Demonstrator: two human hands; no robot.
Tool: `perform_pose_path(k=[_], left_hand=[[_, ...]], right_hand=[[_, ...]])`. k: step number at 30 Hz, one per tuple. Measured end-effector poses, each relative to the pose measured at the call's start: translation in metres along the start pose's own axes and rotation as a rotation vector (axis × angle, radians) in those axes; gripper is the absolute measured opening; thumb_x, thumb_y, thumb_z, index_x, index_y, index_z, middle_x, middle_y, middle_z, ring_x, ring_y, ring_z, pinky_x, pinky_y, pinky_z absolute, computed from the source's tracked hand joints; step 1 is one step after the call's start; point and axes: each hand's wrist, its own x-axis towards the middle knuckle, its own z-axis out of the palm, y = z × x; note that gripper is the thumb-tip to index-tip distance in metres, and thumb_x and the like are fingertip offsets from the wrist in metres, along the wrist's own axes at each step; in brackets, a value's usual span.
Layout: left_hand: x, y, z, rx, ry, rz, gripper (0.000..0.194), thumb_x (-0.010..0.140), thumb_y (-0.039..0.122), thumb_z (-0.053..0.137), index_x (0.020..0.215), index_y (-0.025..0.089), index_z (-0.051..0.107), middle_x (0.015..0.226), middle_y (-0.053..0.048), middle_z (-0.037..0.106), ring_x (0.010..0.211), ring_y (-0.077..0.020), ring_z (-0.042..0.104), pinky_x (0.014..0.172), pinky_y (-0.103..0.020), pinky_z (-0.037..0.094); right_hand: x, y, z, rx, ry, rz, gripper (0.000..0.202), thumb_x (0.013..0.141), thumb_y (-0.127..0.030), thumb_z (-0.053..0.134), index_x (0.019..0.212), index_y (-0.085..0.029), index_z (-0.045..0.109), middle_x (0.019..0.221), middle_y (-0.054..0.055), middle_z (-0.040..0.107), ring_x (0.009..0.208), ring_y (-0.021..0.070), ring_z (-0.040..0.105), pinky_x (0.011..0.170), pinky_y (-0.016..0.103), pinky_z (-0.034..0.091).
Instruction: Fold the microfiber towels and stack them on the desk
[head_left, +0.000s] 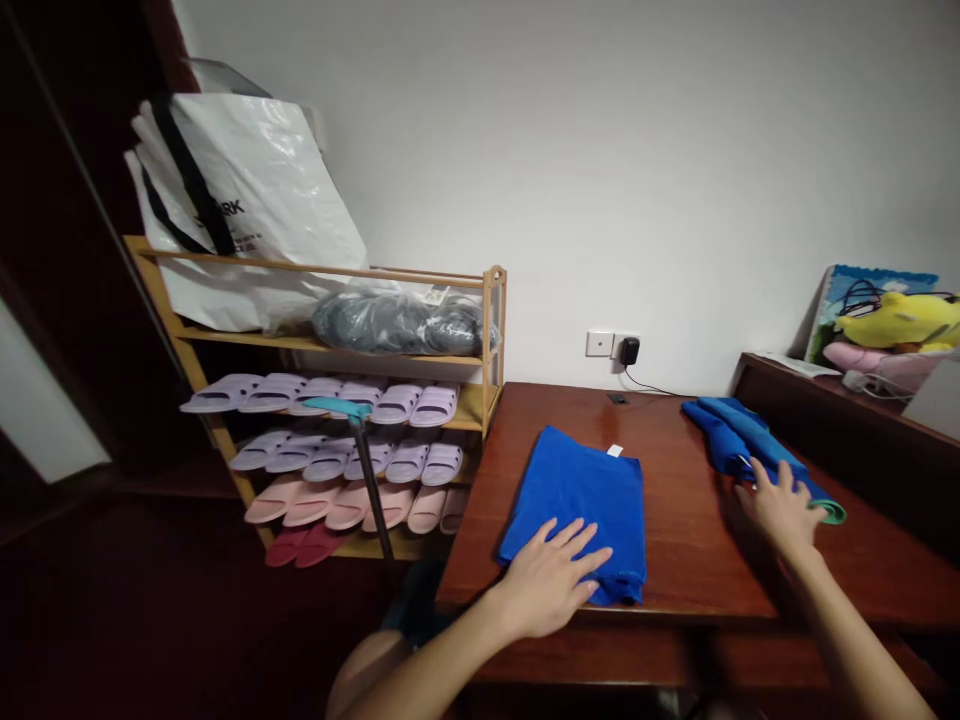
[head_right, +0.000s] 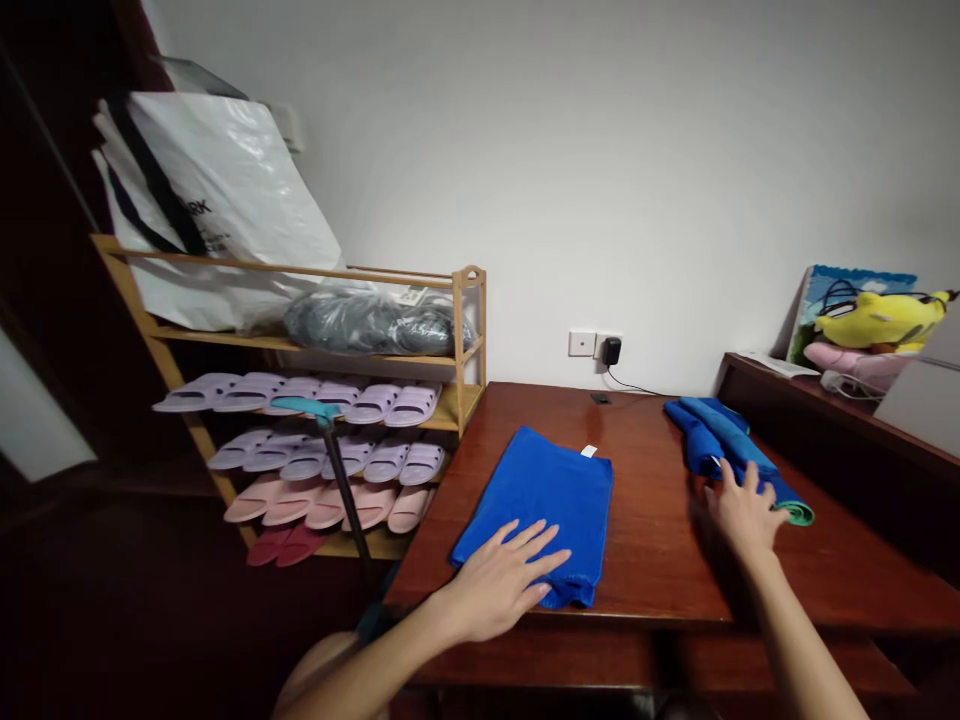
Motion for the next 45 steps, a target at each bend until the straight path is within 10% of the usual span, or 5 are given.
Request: perform_pose_path(k=[11, 22, 27, 35, 45], left_hand=[[0.002, 0.001, -0.005, 0.004, -0.016, -0.035, 0.057, 0.094, 0.027, 0.048, 0.145, 0.039, 0.026, 0.153, 0.002, 0.022, 0.139, -0.025, 0.023, 0.11, -0.053, 0.024], [0.013, -0.013, 0.004, 0.041, -0.078, -0.007, 0.068, 0.087, 0.025, 0.058, 0.145, 0.038, 0.025, 0.152, -0.001, 0.024, 0.136, -0.0297, 0.03, 0.106, -0.055, 0.031], [0.009, -0.007, -0.002, 0.015, -0.008, -0.016, 0.064, 0.091, 0.028, 0.054, 0.146, 0.039, 0.024, 0.153, 0.002, 0.022, 0.138, -0.0267, 0.027, 0.109, -0.051, 0.027], [0.007, 0.002, -0.008, -0.059, 0.012, -0.064, 0.041, 0.098, 0.038, 0.04, 0.14, 0.036, 0.039, 0.149, 0.0, 0.035, 0.137, -0.0248, 0.028, 0.109, -0.051, 0.025], [0.062, 0.018, -0.03, -0.013, 0.103, -0.109, 0.014, 0.083, 0.03, 0.065, 0.093, 0.021, 0.068, 0.099, -0.005, 0.068, 0.097, -0.0234, 0.063, 0.085, -0.031, 0.045]], right_hand=[[0.08, 0.035, 0.054, -0.125, -0.313, 0.235, 0.098, 0.067, -0.086, 0.02, 0.128, -0.018, 0.055, 0.126, 0.03, 0.047, 0.115, 0.0501, 0.046, 0.087, 0.067, 0.03], [0.127, 0.058, 0.066, -0.074, -0.22, 0.357, 0.078, 0.08, -0.071, 0.024, 0.139, -0.024, 0.042, 0.152, 0.021, 0.005, 0.133, 0.0522, 0.014, 0.097, 0.066, 0.02], [0.105, 0.026, 0.042, -0.132, -0.164, 0.235, 0.063, 0.086, -0.052, 0.033, 0.13, -0.011, 0.051, 0.147, 0.031, 0.014, 0.131, 0.0533, 0.02, 0.094, 0.069, 0.019], [-0.044, -0.092, -0.024, 0.036, -0.361, -0.711, 0.032, 0.089, -0.048, 0.037, 0.101, -0.03, 0.061, 0.102, 0.0, 0.064, 0.099, 0.0178, 0.057, 0.089, 0.033, 0.038], [-0.12, -0.095, -0.055, 0.261, 0.03, -0.659, 0.032, 0.092, -0.038, 0.033, 0.075, -0.021, 0.054, 0.069, 0.005, 0.06, 0.064, 0.0167, 0.054, 0.063, 0.03, 0.037]])
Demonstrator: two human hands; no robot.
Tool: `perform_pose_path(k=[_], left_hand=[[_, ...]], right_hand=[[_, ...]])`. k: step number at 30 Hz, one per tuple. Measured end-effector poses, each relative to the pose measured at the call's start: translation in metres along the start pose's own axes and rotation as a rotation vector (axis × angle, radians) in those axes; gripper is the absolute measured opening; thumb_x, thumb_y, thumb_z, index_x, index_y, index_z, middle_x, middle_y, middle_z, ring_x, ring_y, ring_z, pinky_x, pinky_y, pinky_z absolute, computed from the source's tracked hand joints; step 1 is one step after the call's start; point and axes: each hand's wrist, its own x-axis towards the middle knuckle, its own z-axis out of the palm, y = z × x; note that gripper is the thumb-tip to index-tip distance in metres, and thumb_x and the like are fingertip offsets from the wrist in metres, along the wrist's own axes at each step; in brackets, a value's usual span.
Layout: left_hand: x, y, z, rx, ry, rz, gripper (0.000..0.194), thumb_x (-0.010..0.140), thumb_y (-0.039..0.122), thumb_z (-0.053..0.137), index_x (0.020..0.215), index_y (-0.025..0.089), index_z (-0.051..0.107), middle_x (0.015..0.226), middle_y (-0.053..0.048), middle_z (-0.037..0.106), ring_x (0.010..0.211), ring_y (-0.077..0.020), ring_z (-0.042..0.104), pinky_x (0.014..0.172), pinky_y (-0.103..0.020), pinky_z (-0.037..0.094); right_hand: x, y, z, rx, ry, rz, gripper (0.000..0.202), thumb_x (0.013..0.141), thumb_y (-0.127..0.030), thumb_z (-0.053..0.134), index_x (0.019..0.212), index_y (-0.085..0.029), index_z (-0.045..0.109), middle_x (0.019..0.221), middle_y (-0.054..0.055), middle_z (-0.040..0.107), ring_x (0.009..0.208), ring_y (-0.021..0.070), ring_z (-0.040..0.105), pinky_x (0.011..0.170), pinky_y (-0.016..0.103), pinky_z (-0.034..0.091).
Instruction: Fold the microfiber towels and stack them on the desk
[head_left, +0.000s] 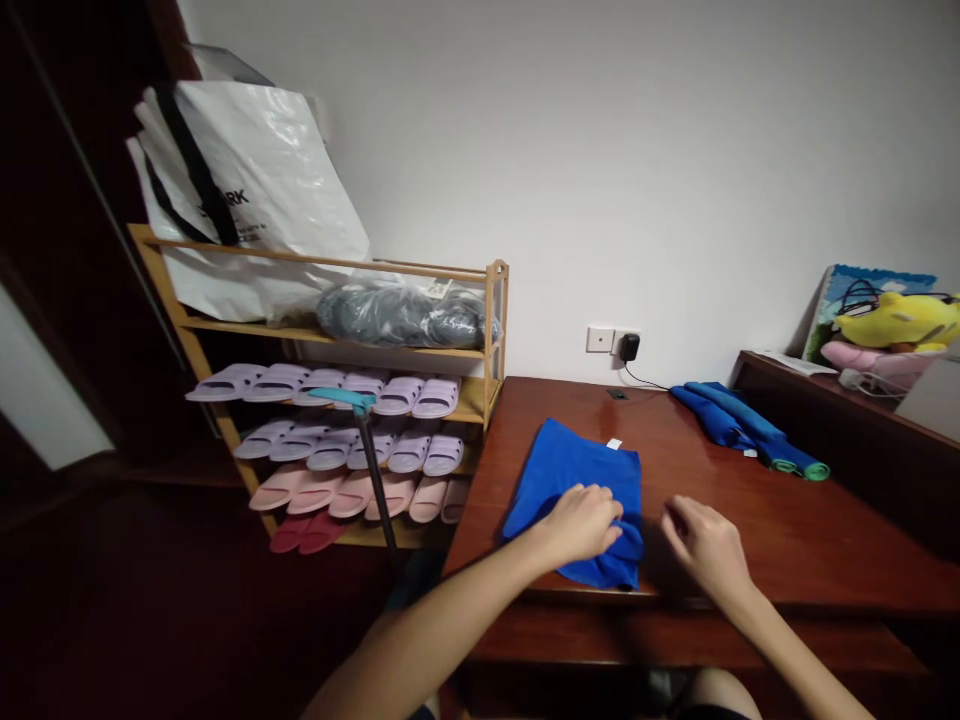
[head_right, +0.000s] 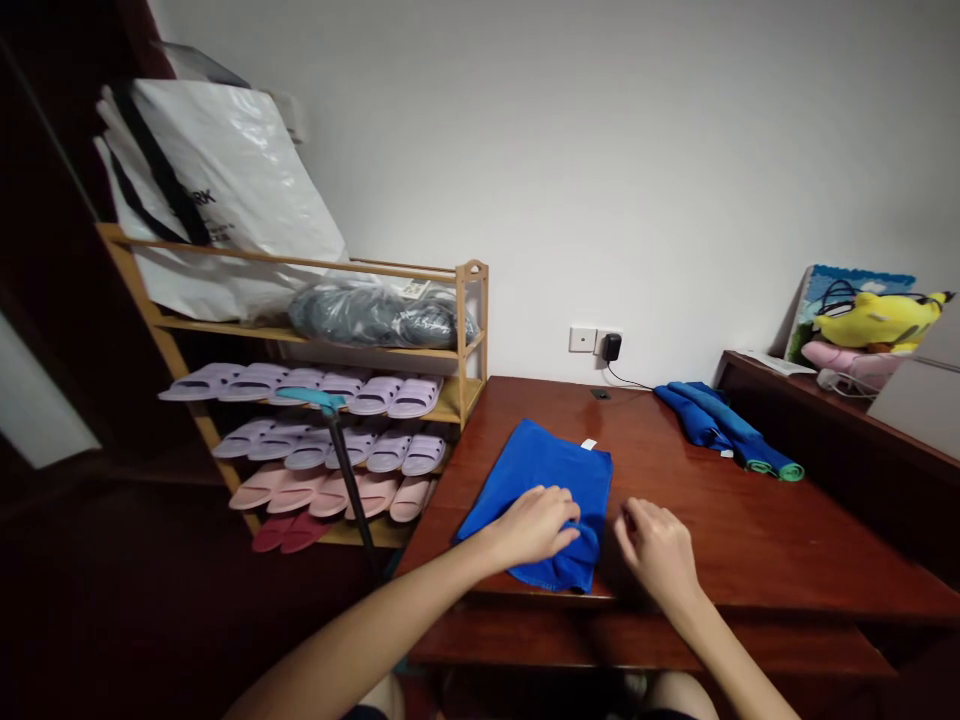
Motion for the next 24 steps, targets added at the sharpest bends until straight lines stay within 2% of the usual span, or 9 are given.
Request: perform_pose_path(k=[3, 7, 9, 11, 14, 16, 18, 21, 24], left_hand=[[0.02, -0.015, -0.002, -0.009, 0.047, -0.156, 0.016, 0.09, 0.03, 0.054, 0.09, 0.021, 0.067, 0.091, -0.004, 0.07, 0.087, -0.0193, 0.065, 0.072, -0.025, 0.046], [0.025, -0.05, -0.021, 0.074, 0.134, -0.415, 0.025, 0.095, 0.029, 0.041, 0.098, 0.02, 0.064, 0.093, -0.007, 0.07, 0.088, -0.0205, 0.065, 0.07, -0.026, 0.045], [0.009, -0.071, -0.037, 0.159, 0.167, -0.549, 0.028, 0.095, 0.028, 0.038, 0.103, 0.018, 0.063, 0.097, -0.012, 0.069, 0.091, -0.0256, 0.065, 0.073, -0.031, 0.045], [-0.017, -0.089, -0.05, 0.251, 0.181, -0.664, 0.031, 0.093, 0.022, 0.036, 0.107, 0.012, 0.062, 0.102, -0.018, 0.066, 0.097, -0.0315, 0.063, 0.076, -0.038, 0.045], [-0.064, -0.102, -0.059, 0.341, 0.122, -0.759, 0.027, 0.086, 0.013, 0.041, 0.098, 0.006, 0.064, 0.092, -0.022, 0.066, 0.093, -0.0356, 0.064, 0.077, -0.042, 0.046], [-0.087, -0.101, -0.056, 0.374, 0.078, -0.758, 0.026, 0.083, 0.011, 0.044, 0.098, 0.006, 0.064, 0.096, -0.021, 0.066, 0.097, -0.0352, 0.062, 0.081, -0.043, 0.045], [-0.094, -0.095, -0.049, 0.395, 0.098, -0.67, 0.032, 0.085, 0.013, 0.044, 0.112, 0.008, 0.06, 0.113, -0.02, 0.061, 0.111, -0.0329, 0.055, 0.09, -0.043, 0.042], [-0.08, -0.087, -0.032, 0.332, 0.123, -0.417, 0.045, 0.093, 0.023, 0.038, 0.137, 0.013, 0.041, 0.145, -0.014, 0.038, 0.133, -0.0261, 0.034, 0.105, -0.039, 0.031], [-0.058, -0.086, -0.012, 0.203, -0.06, -0.307, 0.051, 0.097, 0.034, 0.036, 0.145, 0.019, 0.031, 0.154, -0.008, 0.022, 0.141, -0.0251, 0.018, 0.11, -0.047, 0.021]], right_hand=[[-0.01, -0.008, 0.006, 0.046, 0.046, 0.006, 0.037, 0.094, -0.038, 0.029, 0.082, -0.021, 0.059, 0.078, 0.008, 0.063, 0.07, 0.0172, 0.057, 0.069, 0.031, 0.042], [-0.014, -0.028, 0.017, 0.192, -0.306, -0.168, 0.039, 0.093, -0.047, 0.035, 0.119, -0.029, 0.057, 0.12, 0.005, 0.061, 0.11, 0.0199, 0.056, 0.094, 0.039, 0.043], [-0.015, -0.023, 0.02, 0.196, -0.457, -0.163, 0.049, 0.09, -0.055, 0.036, 0.13, -0.031, 0.05, 0.135, 0.005, 0.051, 0.125, 0.0237, 0.046, 0.102, 0.05, 0.034], [-0.016, -0.002, 0.017, 0.157, -0.501, -0.107, 0.054, 0.088, -0.06, 0.036, 0.13, -0.028, 0.051, 0.139, 0.007, 0.047, 0.129, 0.0259, 0.042, 0.104, 0.055, 0.03], [-0.017, 0.047, 0.003, 0.178, -0.555, -0.06, 0.054, 0.085, -0.062, 0.042, 0.125, -0.028, 0.056, 0.137, 0.006, 0.049, 0.127, 0.0254, 0.044, 0.105, 0.049, 0.033], [-0.014, 0.077, -0.008, 0.246, -0.617, -0.023, 0.051, 0.083, -0.062, 0.045, 0.119, -0.03, 0.061, 0.134, 0.002, 0.052, 0.125, 0.0241, 0.047, 0.104, 0.04, 0.037], [-0.008, 0.091, -0.012, 0.245, -0.603, 0.039, 0.049, 0.084, -0.063, 0.042, 0.107, -0.029, 0.067, 0.126, 0.002, 0.059, 0.119, 0.0239, 0.052, 0.102, 0.035, 0.039], [0.001, 0.085, 0.002, 0.125, -0.442, 0.102, 0.059, 0.086, -0.066, 0.033, 0.117, -0.024, 0.062, 0.132, 0.006, 0.054, 0.122, 0.0251, 0.049, 0.105, 0.037, 0.036], [0.0, 0.07, 0.028, 0.036, -0.426, 0.129, 0.072, 0.085, -0.07, 0.029, 0.141, -0.026, 0.038, 0.149, 0.006, 0.03, 0.137, 0.0253, 0.028, 0.11, 0.046, 0.027]])
